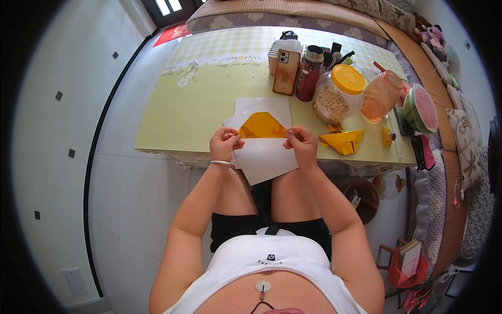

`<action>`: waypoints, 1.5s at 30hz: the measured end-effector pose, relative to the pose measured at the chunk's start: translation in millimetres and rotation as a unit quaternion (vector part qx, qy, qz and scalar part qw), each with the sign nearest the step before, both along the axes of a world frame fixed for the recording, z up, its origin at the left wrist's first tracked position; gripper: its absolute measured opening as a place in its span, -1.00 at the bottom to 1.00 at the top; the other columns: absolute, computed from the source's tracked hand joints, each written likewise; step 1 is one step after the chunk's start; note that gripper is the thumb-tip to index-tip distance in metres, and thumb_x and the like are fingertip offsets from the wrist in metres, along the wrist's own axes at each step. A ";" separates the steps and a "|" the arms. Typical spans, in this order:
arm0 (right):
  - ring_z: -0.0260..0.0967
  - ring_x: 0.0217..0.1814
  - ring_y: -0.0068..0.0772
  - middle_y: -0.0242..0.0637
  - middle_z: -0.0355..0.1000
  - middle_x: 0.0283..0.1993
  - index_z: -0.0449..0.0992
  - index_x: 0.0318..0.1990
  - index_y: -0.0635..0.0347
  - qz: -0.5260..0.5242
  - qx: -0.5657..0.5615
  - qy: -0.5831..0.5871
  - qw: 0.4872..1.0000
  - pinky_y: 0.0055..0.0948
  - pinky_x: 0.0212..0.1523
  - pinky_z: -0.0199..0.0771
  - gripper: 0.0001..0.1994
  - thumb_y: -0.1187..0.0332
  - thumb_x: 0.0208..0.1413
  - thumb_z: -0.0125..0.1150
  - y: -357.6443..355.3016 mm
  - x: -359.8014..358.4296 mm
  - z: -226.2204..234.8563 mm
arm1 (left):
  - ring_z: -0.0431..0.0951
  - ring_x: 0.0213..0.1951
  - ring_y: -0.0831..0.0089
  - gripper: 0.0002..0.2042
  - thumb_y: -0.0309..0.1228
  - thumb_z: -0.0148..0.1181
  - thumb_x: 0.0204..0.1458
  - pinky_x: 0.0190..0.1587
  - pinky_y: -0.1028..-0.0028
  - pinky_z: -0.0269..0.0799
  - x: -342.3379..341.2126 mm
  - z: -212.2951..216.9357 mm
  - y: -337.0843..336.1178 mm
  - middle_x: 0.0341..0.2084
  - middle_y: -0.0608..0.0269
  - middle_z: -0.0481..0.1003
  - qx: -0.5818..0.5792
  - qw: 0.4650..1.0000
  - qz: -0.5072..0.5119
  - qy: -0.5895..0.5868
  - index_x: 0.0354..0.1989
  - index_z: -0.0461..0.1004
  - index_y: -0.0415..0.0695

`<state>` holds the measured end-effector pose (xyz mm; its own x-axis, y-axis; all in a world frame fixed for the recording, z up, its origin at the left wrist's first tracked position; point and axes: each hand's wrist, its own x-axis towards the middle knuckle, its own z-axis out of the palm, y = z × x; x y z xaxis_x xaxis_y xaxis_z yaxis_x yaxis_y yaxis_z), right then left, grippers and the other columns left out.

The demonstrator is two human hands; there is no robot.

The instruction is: The person folds a sheet of yellow paper into a triangular shape using a white paper as a guide. They repeat this folding process multiple times, creating a stack of identical folded yellow paper pieces.

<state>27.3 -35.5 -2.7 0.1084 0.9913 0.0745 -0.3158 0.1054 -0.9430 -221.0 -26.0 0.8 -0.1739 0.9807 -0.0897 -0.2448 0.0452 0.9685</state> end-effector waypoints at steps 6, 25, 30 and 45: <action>0.61 -0.24 -0.46 -0.23 0.58 -0.21 0.59 -0.10 0.36 0.016 -0.011 0.028 0.999 -0.53 -0.17 0.66 -0.86 0.56 0.21 0.21 -11.5 4.8 11.9 | 0.64 -0.46 0.43 -0.92 -0.60 0.22 0.11 -0.35 0.47 0.64 2.4 8.8 -8.9 -0.41 0.20 0.60 -0.039 0.999 0.009 -0.036 -0.25 0.58 -0.25; 0.63 -0.16 -0.32 -0.18 0.56 -0.17 0.36 0.18 0.39 0.051 -0.069 0.072 0.994 -0.50 -0.17 0.67 -0.62 0.55 0.22 0.21 -39.1 33.6 47.7 | 0.64 -0.50 0.41 -0.82 -0.64 0.27 0.08 -0.38 0.45 0.65 7.1 22.7 -25.7 -0.39 0.13 0.62 -0.039 0.994 -0.049 -0.086 -0.14 0.57 -0.31; 0.63 -0.17 -0.33 -0.21 0.57 -0.18 0.42 0.17 0.35 0.056 -0.096 0.132 0.985 -0.52 -0.19 0.67 -0.64 0.52 0.23 0.21 -41.6 46.1 43.2 | 0.64 -0.50 0.39 -0.84 -0.63 0.27 0.09 -0.38 0.44 0.65 19.0 25.5 -24.0 -0.41 0.13 0.61 -0.039 0.990 -0.081 -0.107 -0.15 0.56 -0.30; 0.62 -0.25 -0.43 -0.27 0.58 -0.22 0.59 -0.07 0.35 -0.033 0.037 0.089 0.995 -0.57 -0.21 0.64 -0.84 0.51 0.26 0.19 -67.3 70.6 48.3 | 0.65 -0.48 0.40 -0.88 -0.64 0.25 0.09 -0.38 0.42 0.65 56.1 37.9 -33.5 -0.42 0.15 0.62 -0.051 0.978 -0.145 -0.143 -0.20 0.57 -0.24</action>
<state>97.9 -102.9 45.6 0.1909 0.9741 0.1207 -0.4676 0.1984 -0.8614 -164.8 -59.4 38.7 0.1561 0.9686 -0.1935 -0.4670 0.2450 0.8496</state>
